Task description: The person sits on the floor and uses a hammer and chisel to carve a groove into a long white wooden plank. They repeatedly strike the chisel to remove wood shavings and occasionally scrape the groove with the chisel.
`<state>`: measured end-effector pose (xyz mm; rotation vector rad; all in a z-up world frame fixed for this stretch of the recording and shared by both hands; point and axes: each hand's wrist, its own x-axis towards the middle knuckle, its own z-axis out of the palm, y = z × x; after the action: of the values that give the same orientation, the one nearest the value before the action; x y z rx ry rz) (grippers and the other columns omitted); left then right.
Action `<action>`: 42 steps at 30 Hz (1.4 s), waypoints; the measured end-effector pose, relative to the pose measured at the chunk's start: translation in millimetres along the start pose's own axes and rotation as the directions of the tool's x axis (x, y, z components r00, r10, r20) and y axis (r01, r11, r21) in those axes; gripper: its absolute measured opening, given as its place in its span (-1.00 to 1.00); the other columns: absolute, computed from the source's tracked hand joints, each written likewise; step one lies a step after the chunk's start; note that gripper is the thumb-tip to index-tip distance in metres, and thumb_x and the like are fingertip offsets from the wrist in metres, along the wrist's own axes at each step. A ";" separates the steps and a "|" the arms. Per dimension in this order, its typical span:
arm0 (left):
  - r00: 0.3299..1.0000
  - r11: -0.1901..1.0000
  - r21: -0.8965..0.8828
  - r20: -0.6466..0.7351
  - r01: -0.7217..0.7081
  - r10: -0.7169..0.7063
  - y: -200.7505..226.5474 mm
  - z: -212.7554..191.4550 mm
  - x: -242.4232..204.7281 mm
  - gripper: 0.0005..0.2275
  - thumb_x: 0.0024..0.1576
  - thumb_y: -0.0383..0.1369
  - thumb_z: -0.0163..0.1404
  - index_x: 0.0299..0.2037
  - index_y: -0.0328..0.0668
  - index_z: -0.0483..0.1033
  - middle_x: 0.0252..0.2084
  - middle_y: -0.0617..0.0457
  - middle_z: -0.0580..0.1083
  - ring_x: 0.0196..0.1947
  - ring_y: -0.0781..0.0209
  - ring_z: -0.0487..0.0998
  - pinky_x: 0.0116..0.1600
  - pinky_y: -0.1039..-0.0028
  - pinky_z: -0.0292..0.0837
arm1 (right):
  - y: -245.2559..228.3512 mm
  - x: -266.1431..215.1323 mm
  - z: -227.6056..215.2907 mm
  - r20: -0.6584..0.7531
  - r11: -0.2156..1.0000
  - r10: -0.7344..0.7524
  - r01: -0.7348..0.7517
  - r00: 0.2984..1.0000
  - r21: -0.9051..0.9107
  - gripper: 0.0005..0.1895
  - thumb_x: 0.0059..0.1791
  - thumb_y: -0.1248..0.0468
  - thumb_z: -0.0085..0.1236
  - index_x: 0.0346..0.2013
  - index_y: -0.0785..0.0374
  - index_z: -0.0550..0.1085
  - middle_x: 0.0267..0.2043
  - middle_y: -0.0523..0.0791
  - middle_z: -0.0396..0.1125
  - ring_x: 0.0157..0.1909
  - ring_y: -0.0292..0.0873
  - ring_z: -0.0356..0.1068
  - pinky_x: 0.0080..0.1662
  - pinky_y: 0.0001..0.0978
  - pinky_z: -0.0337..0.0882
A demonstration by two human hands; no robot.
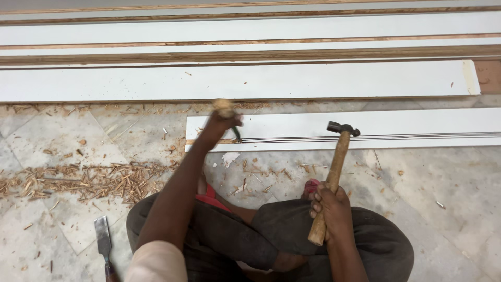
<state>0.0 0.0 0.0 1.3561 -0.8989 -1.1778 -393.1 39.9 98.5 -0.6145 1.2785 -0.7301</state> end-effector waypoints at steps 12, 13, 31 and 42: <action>0.982 0.932 0.361 -0.171 -0.015 0.082 36.3 -19.2 -48.5 -0.83 0.15 -0.33 0.17 -0.15 -0.23 0.56 -0.18 -0.01 0.61 -0.15 0.19 0.62 0.00 0.32 0.54 | 7.2 -4.1 18.3 0.112 0.998 -0.034 0.040 0.993 -0.057 -0.87 0.02 0.26 0.04 -0.29 0.25 0.32 -0.49 -0.18 0.20 -0.58 -0.32 0.17 -0.55 -0.42 0.27; 0.993 0.934 0.357 -0.109 -0.003 0.045 38.4 -5.4 -45.3 -0.81 0.15 -0.32 0.17 -0.16 -0.25 0.54 -0.21 -0.01 0.60 -0.21 0.19 0.62 -0.04 0.32 0.57 | 8.5 -3.9 18.8 0.108 0.997 -0.040 0.046 0.993 -0.055 -0.87 0.02 0.26 0.03 -0.29 0.25 0.32 -0.49 -0.18 0.20 -0.59 -0.32 0.17 -0.55 -0.43 0.27; 0.984 0.805 0.579 -0.028 -0.127 0.175 47.9 58.0 -36.0 -0.70 0.13 -0.34 0.18 -0.03 -0.28 0.40 -0.21 -0.07 0.62 -0.16 0.04 0.68 -0.06 0.27 0.54 | 17.8 3.6 18.6 0.084 0.991 -0.047 0.057 0.995 -0.122 -0.87 0.02 0.29 0.02 -0.25 0.28 0.30 -0.46 -0.14 0.20 -0.58 -0.30 0.17 -0.56 -0.41 0.27; 0.986 0.746 0.650 0.036 -0.149 0.165 35.3 50.5 -30.9 -0.69 0.09 -0.28 0.24 -0.10 -0.33 0.48 -0.23 -0.14 0.61 -0.19 -0.03 0.66 -0.08 0.24 0.53 | 13.9 -18.6 34.3 0.103 0.936 -0.084 0.114 0.991 -0.332 -0.69 -0.01 0.30 0.04 0.00 0.34 0.32 -0.45 -0.12 0.26 -0.59 -0.29 0.21 -0.54 -0.36 0.31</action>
<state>-52.4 12.8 43.0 1.7935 -1.4652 -0.7239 -359.8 63.3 106.0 -0.9859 1.3091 -0.5616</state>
